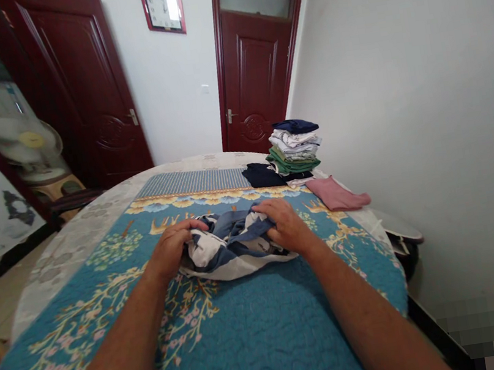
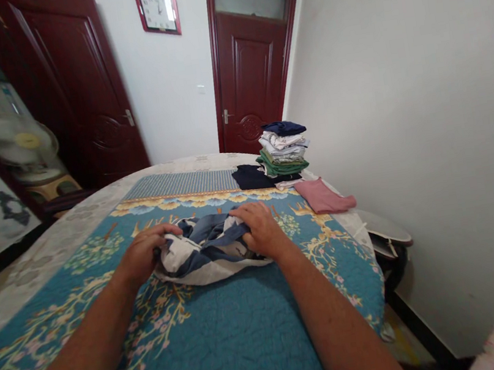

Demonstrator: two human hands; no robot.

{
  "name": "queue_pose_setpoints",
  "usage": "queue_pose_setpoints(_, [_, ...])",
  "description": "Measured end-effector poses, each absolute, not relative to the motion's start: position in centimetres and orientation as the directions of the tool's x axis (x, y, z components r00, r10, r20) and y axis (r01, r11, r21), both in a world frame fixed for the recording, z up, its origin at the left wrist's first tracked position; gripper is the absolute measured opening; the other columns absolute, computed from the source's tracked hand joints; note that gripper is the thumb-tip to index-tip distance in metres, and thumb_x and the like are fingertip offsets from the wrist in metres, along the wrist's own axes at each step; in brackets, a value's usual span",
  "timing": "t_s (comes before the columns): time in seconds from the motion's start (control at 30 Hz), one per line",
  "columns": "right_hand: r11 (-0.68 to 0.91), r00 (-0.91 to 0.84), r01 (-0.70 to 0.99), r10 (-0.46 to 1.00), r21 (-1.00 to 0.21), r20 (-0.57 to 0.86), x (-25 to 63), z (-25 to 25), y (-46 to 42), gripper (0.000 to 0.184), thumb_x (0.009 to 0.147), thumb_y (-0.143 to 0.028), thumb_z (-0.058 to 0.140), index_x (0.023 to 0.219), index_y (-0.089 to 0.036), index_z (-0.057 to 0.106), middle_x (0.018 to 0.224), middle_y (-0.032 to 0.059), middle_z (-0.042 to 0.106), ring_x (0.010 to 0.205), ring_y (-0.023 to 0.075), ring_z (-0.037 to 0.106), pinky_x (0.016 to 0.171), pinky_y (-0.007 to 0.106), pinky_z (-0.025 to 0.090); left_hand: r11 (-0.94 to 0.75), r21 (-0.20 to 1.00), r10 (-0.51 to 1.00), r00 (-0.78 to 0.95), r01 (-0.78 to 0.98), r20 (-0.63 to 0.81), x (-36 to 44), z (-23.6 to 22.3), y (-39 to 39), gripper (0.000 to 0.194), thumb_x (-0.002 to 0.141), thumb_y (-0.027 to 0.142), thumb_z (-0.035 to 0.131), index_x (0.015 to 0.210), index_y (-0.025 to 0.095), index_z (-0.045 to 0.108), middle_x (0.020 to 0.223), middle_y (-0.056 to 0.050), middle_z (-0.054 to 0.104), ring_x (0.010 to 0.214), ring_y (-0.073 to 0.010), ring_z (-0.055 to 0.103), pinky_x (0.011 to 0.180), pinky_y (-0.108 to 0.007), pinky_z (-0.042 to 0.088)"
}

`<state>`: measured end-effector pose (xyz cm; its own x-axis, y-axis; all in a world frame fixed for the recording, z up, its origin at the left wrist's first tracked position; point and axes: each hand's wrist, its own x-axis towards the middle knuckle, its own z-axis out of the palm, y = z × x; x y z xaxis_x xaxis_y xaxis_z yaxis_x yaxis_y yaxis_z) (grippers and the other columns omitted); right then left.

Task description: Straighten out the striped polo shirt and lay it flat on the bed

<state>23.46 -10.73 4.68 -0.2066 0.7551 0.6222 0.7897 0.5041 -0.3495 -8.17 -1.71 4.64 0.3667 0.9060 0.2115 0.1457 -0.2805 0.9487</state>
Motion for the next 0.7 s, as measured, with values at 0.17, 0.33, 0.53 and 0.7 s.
queue_pose_setpoints(0.17, [0.536,-0.274,0.786,0.749,-0.309,0.603,23.3,4.7,-10.9,0.058,0.078,-0.014,0.066,0.134,-0.028,0.069,0.136,0.0097,0.067,0.130,0.0318,0.058,0.124,0.058,0.028,-0.366,0.888,0.882,0.407,0.277,0.236,-8.2,6.3,-2.9,0.037,0.077,0.044,0.073,0.106,0.022,0.082,0.106,-0.006,0.079,0.092,-0.0278,0.068,0.079,-0.035,0.052])
queue_pose_setpoints(0.33, [0.635,-0.305,0.684,0.696,-0.358,0.650,23.0,5.3,-11.2,0.061,0.076,-0.008,0.063,0.132,-0.031,0.071,0.138,0.0066,0.068,0.147,0.0319,0.047,0.124,0.059,0.029,-0.343,0.890,0.887,0.416,0.302,0.201,-7.9,6.7,-3.6,0.040,0.077,0.049,0.076,0.106,0.022,0.080,0.104,-0.006,0.079,0.088,-0.0266,0.069,0.074,-0.033,0.053])
queue_pose_setpoints(0.53, [0.691,-0.310,0.553,0.689,-0.465,0.655,22.2,5.6,-11.5,0.041,0.076,-0.003,0.056,0.098,-0.029,0.077,0.113,0.0035,0.077,0.132,0.0277,0.060,0.116,0.052,0.043,-0.350,0.900,0.857,0.478,0.260,0.195,-7.6,6.4,-3.6,0.036,0.082,0.048,0.071,0.106,0.024,0.082,0.100,-0.005,0.079,0.080,-0.0226,0.068,0.069,-0.030,0.051])
queue_pose_setpoints(0.7, [0.603,-0.261,0.564,0.778,-0.564,0.571,22.0,5.7,-11.9,0.026,0.081,-0.013,0.063,0.098,-0.026,0.077,0.105,0.0044,0.076,0.108,0.0250,0.068,0.103,0.042,0.051,-0.269,0.933,0.864,0.488,0.240,0.124,-7.4,6.6,-3.9,0.037,0.079,0.047,0.072,0.103,0.023,0.085,0.091,-0.006,0.080,0.076,-0.0231,0.068,0.065,-0.030,0.050])
